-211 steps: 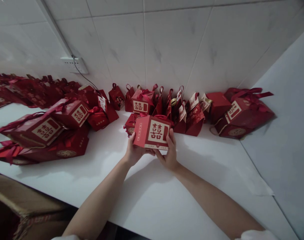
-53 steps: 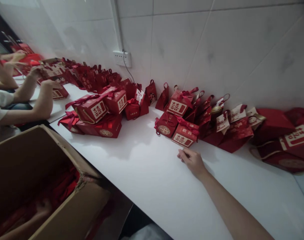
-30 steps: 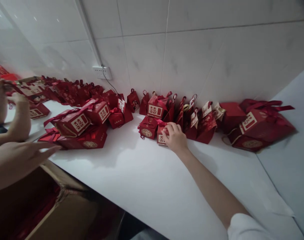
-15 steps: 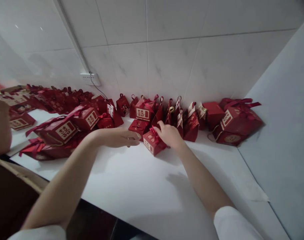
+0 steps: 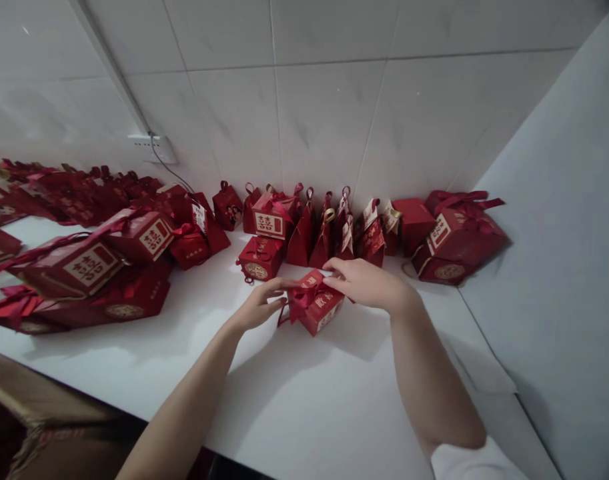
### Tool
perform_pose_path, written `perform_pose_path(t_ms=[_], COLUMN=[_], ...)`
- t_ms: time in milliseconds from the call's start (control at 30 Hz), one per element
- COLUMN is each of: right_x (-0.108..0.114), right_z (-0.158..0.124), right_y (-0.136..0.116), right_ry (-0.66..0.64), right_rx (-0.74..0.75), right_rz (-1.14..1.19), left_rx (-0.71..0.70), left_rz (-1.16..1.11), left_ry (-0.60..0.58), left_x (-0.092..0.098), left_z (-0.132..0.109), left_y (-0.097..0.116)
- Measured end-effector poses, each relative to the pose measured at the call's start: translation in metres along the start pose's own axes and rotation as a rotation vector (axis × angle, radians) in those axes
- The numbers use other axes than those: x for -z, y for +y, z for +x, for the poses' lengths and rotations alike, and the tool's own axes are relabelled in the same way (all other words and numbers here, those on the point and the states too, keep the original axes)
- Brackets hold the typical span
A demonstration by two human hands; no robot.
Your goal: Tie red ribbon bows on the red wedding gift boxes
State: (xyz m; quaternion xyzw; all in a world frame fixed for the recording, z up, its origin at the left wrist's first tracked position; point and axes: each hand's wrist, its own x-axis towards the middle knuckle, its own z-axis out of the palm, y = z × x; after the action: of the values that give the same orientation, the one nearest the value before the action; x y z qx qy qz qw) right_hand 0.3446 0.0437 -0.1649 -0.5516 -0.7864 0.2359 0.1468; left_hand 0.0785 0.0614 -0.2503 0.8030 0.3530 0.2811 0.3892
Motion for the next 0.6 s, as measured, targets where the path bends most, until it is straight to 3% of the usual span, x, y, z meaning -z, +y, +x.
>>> perform_pose_path(t_ms=[167,267,367,600], right_x=[-0.019,-0.022,-0.022,-0.011], right_z=[0.010,0.010,0.011,0.016], right_y=[-0.007,-0.007,-0.004,0.008], right_ry=[-0.063,-0.147,-0.116,-0.201], right_rx=[-0.116,-0.051,-0.034,0.011], right_rz=[-0.211,-0.103,-0.091,0.003], left_rx=[0.010,-0.031,-0.035,0.000], left_rz=[-0.173,-0.198,-0.184,-0.279], left_ry=[0.085,0.018,-0.067,-0.097], left_x=[-0.006,-0.005,-0.003,-0.005], left_z=[-0.006,-0.011,-0.013,-0.011], left_y=[-0.012,-0.001,0.006,0.001])
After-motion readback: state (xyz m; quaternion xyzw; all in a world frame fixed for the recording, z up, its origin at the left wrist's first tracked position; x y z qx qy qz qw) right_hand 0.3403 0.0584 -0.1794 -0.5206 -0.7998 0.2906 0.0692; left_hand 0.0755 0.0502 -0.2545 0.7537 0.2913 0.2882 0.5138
